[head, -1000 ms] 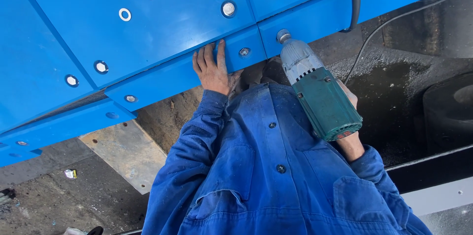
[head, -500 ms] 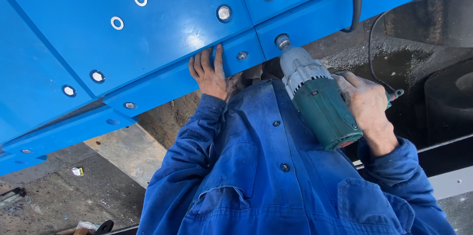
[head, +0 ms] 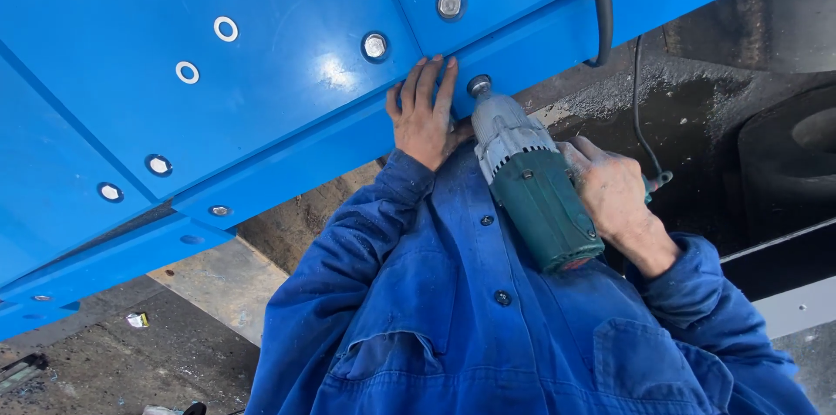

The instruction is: Installing and securing blue protective panels onto industrial machinery using power tools and fasteners.

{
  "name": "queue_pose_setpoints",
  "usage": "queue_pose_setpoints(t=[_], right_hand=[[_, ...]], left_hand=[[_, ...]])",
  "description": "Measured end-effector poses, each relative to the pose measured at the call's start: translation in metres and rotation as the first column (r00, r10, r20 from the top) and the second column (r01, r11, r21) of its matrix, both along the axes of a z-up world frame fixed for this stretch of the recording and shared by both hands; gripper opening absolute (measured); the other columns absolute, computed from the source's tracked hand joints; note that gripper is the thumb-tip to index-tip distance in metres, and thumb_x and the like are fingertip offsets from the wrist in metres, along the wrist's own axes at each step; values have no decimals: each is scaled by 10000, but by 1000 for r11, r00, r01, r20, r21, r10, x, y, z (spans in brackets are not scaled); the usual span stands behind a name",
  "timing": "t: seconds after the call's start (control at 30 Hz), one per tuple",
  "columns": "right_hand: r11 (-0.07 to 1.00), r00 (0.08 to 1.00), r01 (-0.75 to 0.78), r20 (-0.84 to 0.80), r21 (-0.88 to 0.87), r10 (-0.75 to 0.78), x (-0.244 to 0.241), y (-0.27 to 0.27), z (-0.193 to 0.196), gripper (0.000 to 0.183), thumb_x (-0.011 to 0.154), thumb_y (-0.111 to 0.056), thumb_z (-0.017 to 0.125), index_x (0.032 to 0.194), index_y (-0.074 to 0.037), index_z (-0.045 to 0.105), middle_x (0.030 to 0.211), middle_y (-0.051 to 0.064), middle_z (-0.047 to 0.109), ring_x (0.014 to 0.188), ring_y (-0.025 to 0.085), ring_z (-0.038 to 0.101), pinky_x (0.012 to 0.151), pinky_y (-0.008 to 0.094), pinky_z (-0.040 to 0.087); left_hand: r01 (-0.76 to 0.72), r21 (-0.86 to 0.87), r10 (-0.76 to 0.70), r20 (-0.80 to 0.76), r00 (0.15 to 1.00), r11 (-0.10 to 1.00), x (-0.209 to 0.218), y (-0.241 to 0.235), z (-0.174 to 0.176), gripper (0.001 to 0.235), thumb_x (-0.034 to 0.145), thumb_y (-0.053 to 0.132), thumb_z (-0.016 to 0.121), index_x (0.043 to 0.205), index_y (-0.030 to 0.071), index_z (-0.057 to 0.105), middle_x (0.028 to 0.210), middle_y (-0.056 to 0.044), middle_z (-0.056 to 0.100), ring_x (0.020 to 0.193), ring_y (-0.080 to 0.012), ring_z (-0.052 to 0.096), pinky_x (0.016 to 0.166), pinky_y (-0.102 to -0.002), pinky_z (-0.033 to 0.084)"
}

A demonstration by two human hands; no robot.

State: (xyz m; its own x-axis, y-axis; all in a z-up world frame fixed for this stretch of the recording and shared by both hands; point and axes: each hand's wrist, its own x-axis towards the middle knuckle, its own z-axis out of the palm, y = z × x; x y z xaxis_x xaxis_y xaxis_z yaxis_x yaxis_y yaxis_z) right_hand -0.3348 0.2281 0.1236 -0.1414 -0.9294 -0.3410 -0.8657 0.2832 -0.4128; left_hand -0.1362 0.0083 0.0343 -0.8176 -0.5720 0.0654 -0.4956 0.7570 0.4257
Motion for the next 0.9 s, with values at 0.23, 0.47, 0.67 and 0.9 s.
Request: queue_pose_setpoints(t=[0.23, 0.47, 0.67, 0.9], right_hand=[[867, 817, 459, 292, 192, -497, 39, 34, -35, 203, 895, -265, 680, 968, -76, 661, 812, 155, 659, 729, 358, 682, 670, 432, 542], [771, 688, 600, 355, 212, -633, 41, 40, -48, 225, 904, -225, 674, 1050, -54, 661, 837, 162, 665, 719, 350, 675, 645, 419, 537], [818, 744, 554, 350, 153, -569, 51, 38, -40, 258, 882, -229, 686, 1071, -54, 664, 884, 152, 665, 743, 345, 678, 652, 426, 543], [853, 811, 522, 306, 9, -499, 49, 5, -10, 299, 854, -237, 693, 1088, -55, 664, 943, 138, 663, 770, 340, 685, 655, 437, 551]], left_hand=[[-92, -39, 97, 159, 982, 995, 17, 6, -38, 1163, 659, 584, 899, 1603, 161, 369, 1648, -50, 356, 1557, -329, 236, 1212, -586, 214], [-179, -138, 185, 37, 982, 974, 22, 15, -65, 1066, 775, 620, 918, 1580, 139, 410, 1608, -79, 360, 1588, -288, 215, 1238, -561, 221], [-184, -108, 191, 56, 980, 977, 19, 12, -64, 1058, 698, 583, 923, 1532, 128, 457, 1579, -74, 352, 1559, -297, 214, 1213, -576, 242], [-173, -101, 173, -11, 985, 980, 15, 11, -56, 1027, 701, 554, 924, 1523, 134, 474, 1563, -63, 384, 1571, -289, 226, 1225, -543, 230]])
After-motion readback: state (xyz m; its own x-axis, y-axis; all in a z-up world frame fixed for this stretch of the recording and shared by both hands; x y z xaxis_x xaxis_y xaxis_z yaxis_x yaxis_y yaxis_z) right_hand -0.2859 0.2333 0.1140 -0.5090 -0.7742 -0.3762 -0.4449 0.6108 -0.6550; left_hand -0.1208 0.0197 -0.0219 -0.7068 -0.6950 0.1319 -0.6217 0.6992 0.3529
